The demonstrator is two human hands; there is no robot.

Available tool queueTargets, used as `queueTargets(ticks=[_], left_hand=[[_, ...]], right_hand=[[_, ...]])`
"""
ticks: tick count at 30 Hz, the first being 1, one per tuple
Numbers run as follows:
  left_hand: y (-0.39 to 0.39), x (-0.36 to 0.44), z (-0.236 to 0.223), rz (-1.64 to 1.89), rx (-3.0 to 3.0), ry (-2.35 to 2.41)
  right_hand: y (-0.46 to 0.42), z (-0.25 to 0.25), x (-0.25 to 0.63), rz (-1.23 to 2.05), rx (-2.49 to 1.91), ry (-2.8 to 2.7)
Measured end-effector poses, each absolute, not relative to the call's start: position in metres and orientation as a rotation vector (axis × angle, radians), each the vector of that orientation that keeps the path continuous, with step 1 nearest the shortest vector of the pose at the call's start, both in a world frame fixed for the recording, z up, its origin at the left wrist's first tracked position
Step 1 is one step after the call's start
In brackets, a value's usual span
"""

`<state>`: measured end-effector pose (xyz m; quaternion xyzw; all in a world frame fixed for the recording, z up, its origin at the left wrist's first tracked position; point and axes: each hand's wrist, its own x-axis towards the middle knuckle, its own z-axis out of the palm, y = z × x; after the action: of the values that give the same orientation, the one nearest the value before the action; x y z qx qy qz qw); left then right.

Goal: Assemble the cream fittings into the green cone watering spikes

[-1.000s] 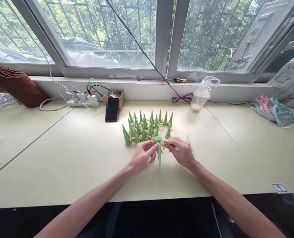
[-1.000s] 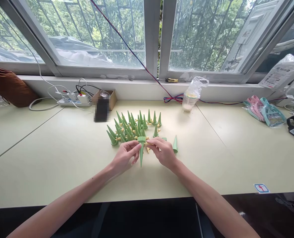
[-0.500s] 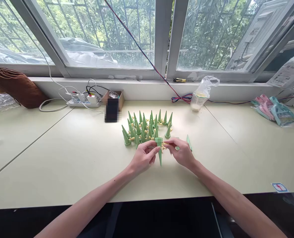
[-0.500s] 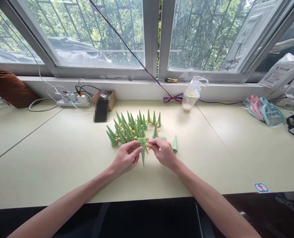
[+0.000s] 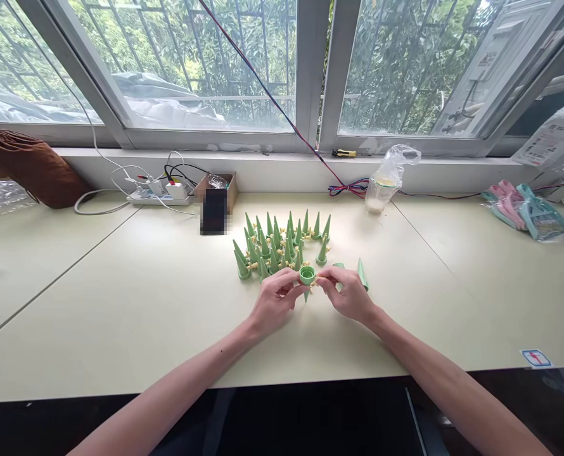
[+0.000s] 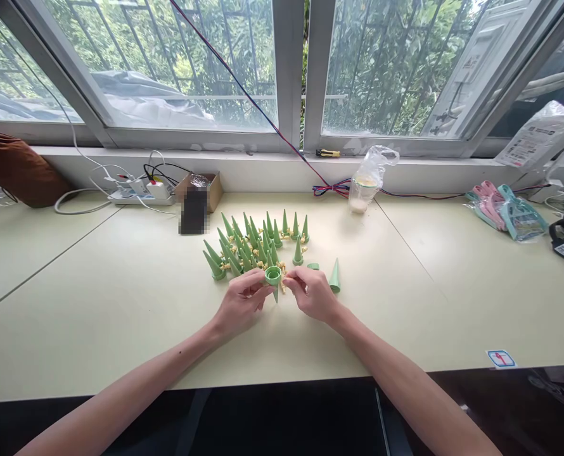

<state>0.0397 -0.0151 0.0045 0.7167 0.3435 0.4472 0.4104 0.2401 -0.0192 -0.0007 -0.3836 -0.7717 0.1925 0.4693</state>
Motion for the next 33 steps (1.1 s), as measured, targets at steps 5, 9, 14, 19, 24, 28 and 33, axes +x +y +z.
queueTargets(ticks=[5, 9, 14, 19, 24, 28, 33], left_hand=[[-0.0192, 0.0443, 0.0055, 1.163, 1.841, 0.935], [-0.0214, 0.0462, 0.0063, 1.201, 1.746, 0.993], [-0.0207, 0.0436, 0.009, 1.158, 1.63, 1.009], [-0.0174, 0.0429, 0.0131, 0.916, 1.375, 0.888], [-0.0143, 0.0421, 0.0119, 0.796, 1.242, 0.784], [-0.0131, 0.0408, 0.0091, 0.787, 1.215, 0.756], [-0.0138, 0.0409, 0.0109, 0.756, 1.212, 0.734]], right_hand=[[-0.0213, 0.0031, 0.2379, 0.484, -0.941, -1.828], [-0.0228, 0.0052, 0.2366, 0.536, -0.956, -1.723], [-0.0229, 0.0052, 0.2369, 0.514, -0.976, -1.692], [-0.0233, 0.0051, 0.237, 0.503, -0.926, -1.774], [-0.023, 0.0059, 0.2366, 0.52, -0.847, -1.83], [-0.0232, 0.006, 0.2366, 0.547, -0.803, -1.839], [-0.0237, 0.0048, 0.2363, 0.567, -0.776, -1.831]])
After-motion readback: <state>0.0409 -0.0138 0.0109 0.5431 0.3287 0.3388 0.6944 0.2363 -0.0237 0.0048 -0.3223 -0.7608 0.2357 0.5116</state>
